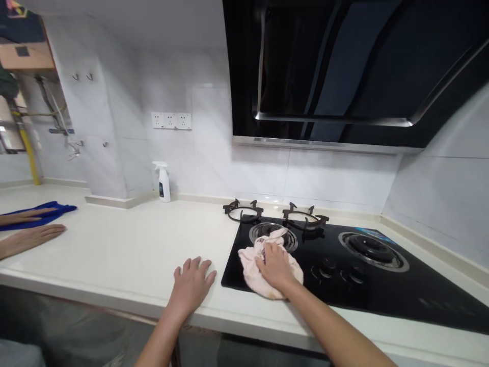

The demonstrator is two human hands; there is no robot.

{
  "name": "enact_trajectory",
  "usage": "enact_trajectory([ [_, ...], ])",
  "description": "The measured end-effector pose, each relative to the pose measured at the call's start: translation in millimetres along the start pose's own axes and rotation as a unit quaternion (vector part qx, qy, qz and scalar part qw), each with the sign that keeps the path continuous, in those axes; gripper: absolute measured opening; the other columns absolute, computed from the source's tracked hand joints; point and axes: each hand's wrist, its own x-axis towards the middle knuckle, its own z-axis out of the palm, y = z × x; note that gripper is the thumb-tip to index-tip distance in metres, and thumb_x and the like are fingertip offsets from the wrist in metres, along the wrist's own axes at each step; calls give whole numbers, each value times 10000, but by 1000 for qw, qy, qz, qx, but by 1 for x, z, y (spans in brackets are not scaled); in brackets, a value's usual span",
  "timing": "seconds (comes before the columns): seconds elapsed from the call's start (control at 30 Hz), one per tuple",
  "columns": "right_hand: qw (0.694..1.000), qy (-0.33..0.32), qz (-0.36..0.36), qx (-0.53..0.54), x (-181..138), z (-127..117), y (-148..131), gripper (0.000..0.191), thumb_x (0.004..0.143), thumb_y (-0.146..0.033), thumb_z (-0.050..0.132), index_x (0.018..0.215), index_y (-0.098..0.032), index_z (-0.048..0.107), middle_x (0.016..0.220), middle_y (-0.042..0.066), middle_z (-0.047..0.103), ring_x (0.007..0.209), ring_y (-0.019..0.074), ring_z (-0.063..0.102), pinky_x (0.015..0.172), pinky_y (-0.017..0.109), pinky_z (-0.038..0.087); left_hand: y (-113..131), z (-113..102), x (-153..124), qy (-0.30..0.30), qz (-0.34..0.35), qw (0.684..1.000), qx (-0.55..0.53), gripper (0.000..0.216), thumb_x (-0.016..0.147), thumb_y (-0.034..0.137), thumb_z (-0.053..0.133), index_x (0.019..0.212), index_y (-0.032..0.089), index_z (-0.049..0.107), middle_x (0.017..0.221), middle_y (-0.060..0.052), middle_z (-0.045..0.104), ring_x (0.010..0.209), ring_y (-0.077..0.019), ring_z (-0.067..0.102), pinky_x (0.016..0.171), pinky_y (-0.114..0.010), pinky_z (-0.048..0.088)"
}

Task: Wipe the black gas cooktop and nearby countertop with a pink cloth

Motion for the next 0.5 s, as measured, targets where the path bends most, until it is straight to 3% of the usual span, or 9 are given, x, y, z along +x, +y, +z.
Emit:
enact_trajectory([
  [0.1, 997, -11, -55, 49, -5, 11, -34, 438, 995, -437, 464, 1298, -141, 575, 1326, 178, 577, 1242, 355, 502, 1081, 509, 357, 0, 0, 0, 4, 0, 1000, 9, 376, 1009, 380, 460, 1297, 248, 661, 1420, -138, 595, 1332, -320, 503, 1081, -539, 383],
  [0.23, 980, -17, -146, 134, -3, 24, -65, 338, 1007, -425, 483, 1250, -226, 608, 1366, 91, 562, 1217, 267, 539, 1081, 430, 401, -1, 2, 0, -4, -2, 1000, 11, 396, 993, 322, 463, 1331, 228, 648, 1445, -145, 584, 1363, -334, 492, 1101, -561, 377],
  [0.37, 956, 23, -203, 212, -5, 18, -65, 283, 962, -317, 558, 1221, -227, 629, 1456, 109, 459, 1324, 249, 463, 1115, 394, 385, -12, 7, 1, 15, -9, 998, -57, 446, 948, 244, 490, 1375, 204, 614, 1481, -157, 556, 1406, -323, 471, 1152, -559, 354],
  [0.43, 943, 44, -227, 239, -11, 8, -56, 230, 958, -260, 534, 1153, -204, 643, 1343, 124, 529, 1268, 253, 486, 1089, 415, 394, -22, 10, 1, 62, -14, 986, -152, 448, 949, 241, 465, 1371, 191, 606, 1465, -160, 557, 1387, -287, 502, 1148, -510, 399],
  [0.5, 923, 38, -283, 259, -21, -1, -45, 162, 957, -219, 502, 1004, -205, 657, 1086, 74, 630, 1060, 211, 571, 985, 374, 442, -30, 10, -2, 111, -20, 962, -247, 435, 955, 271, 440, 1342, 183, 618, 1420, -157, 573, 1349, -267, 540, 1112, -460, 465],
])
